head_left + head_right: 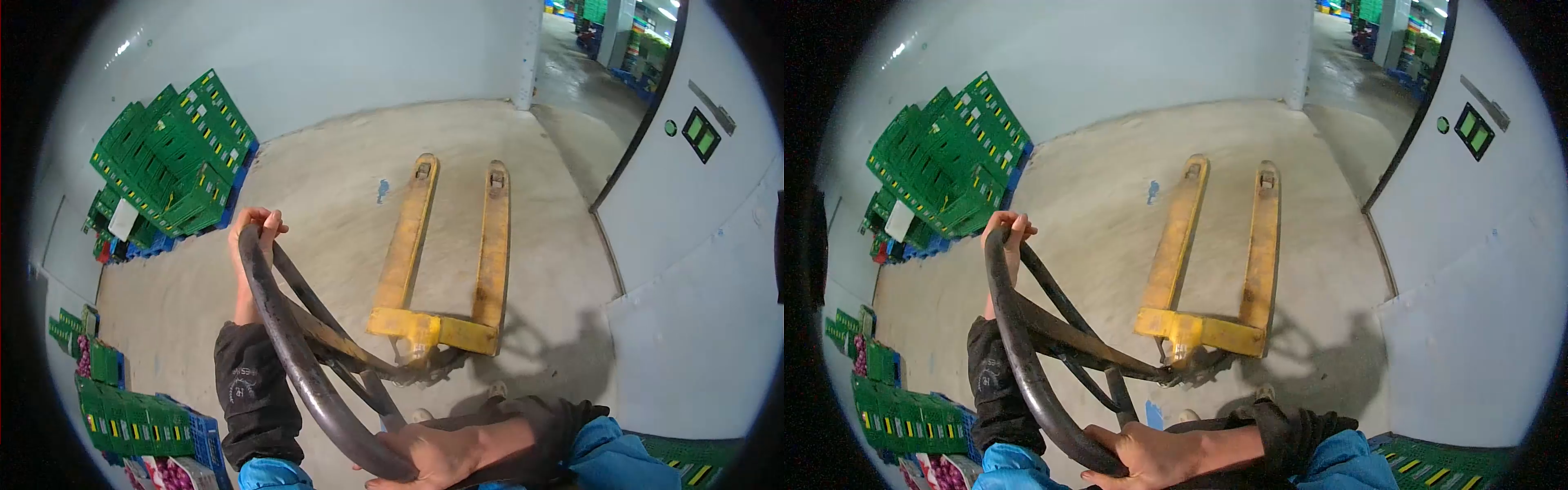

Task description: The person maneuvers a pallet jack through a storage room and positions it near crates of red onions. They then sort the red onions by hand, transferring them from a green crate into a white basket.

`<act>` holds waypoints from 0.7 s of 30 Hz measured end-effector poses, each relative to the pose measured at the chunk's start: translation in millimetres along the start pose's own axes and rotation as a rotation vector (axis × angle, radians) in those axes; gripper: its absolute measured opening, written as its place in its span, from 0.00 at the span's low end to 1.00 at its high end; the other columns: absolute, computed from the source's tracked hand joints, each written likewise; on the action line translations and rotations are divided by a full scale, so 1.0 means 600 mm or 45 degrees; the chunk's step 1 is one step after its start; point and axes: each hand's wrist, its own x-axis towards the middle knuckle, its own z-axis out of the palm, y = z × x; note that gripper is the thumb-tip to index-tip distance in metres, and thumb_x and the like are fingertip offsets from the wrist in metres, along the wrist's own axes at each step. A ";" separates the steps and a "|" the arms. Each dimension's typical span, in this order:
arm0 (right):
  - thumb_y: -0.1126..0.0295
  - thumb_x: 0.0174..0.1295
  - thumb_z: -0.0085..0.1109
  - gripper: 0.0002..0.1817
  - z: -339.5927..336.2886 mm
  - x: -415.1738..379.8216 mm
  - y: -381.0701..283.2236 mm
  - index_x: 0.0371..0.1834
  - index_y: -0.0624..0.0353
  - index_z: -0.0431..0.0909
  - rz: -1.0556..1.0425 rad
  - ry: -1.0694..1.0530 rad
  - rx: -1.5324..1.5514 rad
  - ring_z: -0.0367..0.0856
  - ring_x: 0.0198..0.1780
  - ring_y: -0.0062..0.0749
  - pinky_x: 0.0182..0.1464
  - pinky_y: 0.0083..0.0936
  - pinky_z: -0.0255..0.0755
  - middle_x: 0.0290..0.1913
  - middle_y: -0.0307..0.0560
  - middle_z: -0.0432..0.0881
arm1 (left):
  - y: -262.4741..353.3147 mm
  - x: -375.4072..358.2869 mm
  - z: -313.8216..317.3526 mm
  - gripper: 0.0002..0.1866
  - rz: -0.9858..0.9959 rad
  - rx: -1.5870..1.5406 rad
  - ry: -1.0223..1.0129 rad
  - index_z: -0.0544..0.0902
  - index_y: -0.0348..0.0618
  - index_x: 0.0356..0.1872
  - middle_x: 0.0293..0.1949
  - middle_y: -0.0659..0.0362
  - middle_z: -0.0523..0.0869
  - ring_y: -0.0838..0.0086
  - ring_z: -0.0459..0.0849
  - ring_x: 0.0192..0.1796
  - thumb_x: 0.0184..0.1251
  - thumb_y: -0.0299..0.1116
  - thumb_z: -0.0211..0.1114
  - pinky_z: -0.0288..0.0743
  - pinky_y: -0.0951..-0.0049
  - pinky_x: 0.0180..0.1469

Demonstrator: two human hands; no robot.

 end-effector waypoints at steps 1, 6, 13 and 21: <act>0.60 0.57 0.67 0.23 -0.003 0.002 0.004 0.48 0.64 0.73 0.001 0.014 -0.004 0.81 0.32 0.40 0.35 0.33 0.72 0.30 0.53 0.80 | -0.008 0.003 0.006 0.09 0.007 -0.036 -0.022 0.77 0.38 0.31 0.25 0.61 0.80 0.77 0.83 0.29 0.63 0.32 0.66 0.71 0.77 0.34; 0.64 0.55 0.69 0.23 -0.008 0.001 -0.008 0.49 0.65 0.73 -0.100 0.076 -0.154 0.80 0.31 0.37 0.34 0.32 0.73 0.29 0.53 0.79 | -0.013 0.017 0.020 0.08 0.019 -0.087 -0.090 0.77 0.38 0.32 0.25 0.62 0.80 0.77 0.83 0.29 0.63 0.31 0.66 0.70 0.77 0.33; 0.59 0.63 0.62 0.22 -0.025 -0.006 -0.044 0.50 0.65 0.69 0.042 0.140 0.018 0.79 0.30 0.34 0.35 0.29 0.71 0.26 0.49 0.77 | 0.010 0.048 0.097 0.08 0.029 -0.135 -0.215 0.78 0.37 0.31 0.24 0.61 0.80 0.76 0.83 0.27 0.62 0.30 0.67 0.74 0.77 0.31; 0.63 0.56 0.70 0.22 -0.062 -0.012 -0.023 0.43 0.66 0.70 -0.172 0.418 -0.056 0.79 0.25 0.37 0.28 0.33 0.71 0.24 0.52 0.77 | 0.045 0.089 0.258 0.11 -0.027 -0.124 -0.441 0.76 0.38 0.32 0.22 0.59 0.79 0.75 0.81 0.25 0.64 0.35 0.65 0.78 0.72 0.36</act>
